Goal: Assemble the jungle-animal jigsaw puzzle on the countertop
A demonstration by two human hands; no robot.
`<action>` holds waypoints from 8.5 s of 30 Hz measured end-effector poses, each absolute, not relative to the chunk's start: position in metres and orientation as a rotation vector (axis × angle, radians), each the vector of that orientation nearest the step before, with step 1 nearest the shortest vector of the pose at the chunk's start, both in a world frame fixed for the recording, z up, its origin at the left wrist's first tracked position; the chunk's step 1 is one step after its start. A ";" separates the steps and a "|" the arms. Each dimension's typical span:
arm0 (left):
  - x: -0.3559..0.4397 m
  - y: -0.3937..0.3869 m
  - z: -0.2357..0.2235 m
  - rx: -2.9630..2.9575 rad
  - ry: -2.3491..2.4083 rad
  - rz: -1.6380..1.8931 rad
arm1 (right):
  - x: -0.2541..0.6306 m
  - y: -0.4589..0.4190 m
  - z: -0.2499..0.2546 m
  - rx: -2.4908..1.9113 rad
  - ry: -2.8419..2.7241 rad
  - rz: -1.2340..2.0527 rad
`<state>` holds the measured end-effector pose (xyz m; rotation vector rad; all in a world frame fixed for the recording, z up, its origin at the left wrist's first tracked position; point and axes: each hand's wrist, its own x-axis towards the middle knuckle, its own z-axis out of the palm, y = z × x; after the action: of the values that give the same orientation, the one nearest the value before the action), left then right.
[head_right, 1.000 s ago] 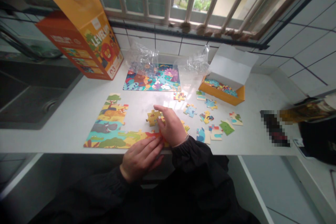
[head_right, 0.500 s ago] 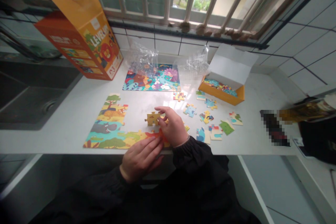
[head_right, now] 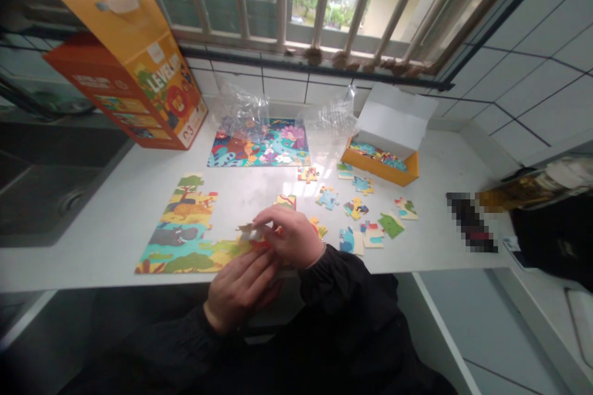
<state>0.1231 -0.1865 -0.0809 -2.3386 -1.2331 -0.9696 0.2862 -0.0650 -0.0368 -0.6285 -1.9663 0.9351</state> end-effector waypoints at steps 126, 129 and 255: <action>0.125 -0.185 -0.072 -2.349 -1.244 -0.986 | 0.297 0.032 -0.055 -1.332 -2.245 0.353; 0.125 -0.185 -0.073 -2.352 -1.250 -0.977 | 0.296 0.029 -0.052 -1.351 -2.260 0.306; 0.065 -0.008 -0.016 -2.838 -1.593 -0.675 | 0.316 0.026 -0.053 -1.095 -2.271 0.555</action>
<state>0.0648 -0.0082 -0.0164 -2.8380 -1.5932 -0.6751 0.3161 0.0265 -0.0528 -1.0951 -2.2707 0.5550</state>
